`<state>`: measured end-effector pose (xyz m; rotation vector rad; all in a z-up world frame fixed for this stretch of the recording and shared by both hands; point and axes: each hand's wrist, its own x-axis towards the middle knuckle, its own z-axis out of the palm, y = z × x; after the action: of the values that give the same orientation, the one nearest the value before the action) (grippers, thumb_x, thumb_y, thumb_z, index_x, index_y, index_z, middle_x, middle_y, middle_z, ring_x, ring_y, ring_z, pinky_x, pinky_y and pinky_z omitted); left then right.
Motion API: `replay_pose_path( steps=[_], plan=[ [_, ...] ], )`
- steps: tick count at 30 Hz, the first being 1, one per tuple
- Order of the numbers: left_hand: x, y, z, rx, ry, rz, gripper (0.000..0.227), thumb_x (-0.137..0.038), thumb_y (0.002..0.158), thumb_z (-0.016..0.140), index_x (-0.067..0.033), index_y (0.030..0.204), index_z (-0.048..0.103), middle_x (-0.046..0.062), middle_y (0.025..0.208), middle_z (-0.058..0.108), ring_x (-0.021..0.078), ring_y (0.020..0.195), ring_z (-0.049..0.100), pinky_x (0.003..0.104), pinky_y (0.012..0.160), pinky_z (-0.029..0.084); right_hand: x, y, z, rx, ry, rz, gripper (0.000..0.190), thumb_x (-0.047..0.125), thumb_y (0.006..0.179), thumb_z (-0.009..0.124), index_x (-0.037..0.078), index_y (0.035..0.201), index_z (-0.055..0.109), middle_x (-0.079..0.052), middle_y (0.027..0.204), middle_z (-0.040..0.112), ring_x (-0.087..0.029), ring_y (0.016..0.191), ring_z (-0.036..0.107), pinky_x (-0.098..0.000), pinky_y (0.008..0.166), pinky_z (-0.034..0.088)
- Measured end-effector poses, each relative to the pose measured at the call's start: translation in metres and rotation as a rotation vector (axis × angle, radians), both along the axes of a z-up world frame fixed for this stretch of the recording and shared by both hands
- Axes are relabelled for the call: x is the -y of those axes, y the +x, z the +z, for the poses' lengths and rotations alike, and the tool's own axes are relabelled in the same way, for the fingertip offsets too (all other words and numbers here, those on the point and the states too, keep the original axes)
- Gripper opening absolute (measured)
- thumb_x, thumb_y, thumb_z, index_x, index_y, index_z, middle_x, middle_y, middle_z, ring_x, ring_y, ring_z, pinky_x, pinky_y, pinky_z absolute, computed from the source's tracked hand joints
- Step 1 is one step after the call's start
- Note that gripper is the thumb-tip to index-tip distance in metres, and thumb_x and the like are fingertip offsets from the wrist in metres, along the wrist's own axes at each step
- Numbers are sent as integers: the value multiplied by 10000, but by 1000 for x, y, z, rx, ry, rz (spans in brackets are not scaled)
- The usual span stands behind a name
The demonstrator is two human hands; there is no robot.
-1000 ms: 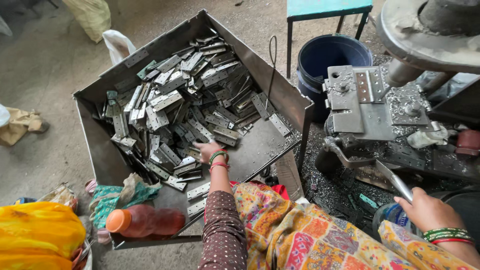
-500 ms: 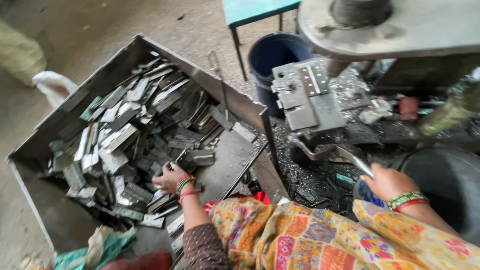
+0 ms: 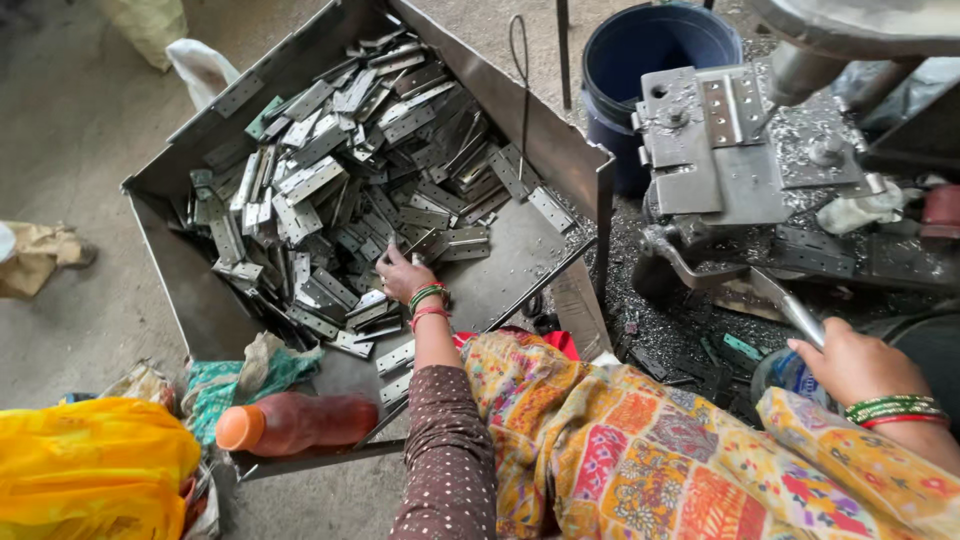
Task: The person repeatedly picks small metal pieces from a bin, places them under a drill press, and operates the machine to drill holes. After each cycle, the person removes the piece and returns it to the bin. The process is repeated continuously throughout the clip.
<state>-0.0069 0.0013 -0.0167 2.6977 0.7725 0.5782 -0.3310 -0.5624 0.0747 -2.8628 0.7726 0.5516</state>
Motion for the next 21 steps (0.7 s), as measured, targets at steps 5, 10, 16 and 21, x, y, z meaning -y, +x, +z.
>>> replay_pose_path(
  steps=[5,10,16,21],
  plan=[
    [-1,-4,3,185,147,-113,542,-133,665,789,-158,1187,642,132,1345,601,336,1233,588,523,915,482,4,1,-6,-32,5,-38,526,570,973,579,58,1081,640,-276,878,780,-457,871,774,-575,799,609],
    [-14,5,-13,-170,56,-184,215,-175,826,735,-102,1015,664,139,1130,702,374,1069,664,529,909,525,-4,2,-2,21,24,-25,464,531,961,592,80,1053,645,-259,875,764,-459,855,757,-580,775,598],
    [36,-8,18,105,-153,-473,168,-61,864,681,-15,999,594,217,987,684,464,917,649,555,773,516,-17,-1,15,119,83,-29,386,463,933,637,85,1016,638,-217,814,746,-431,793,739,-570,730,576],
    [121,-59,99,422,-358,-714,126,-15,903,697,-52,1020,668,157,974,725,335,883,702,456,790,556,-24,4,27,124,106,-36,362,432,922,650,98,1063,634,-182,835,752,-402,792,750,-548,724,590]
  ],
)
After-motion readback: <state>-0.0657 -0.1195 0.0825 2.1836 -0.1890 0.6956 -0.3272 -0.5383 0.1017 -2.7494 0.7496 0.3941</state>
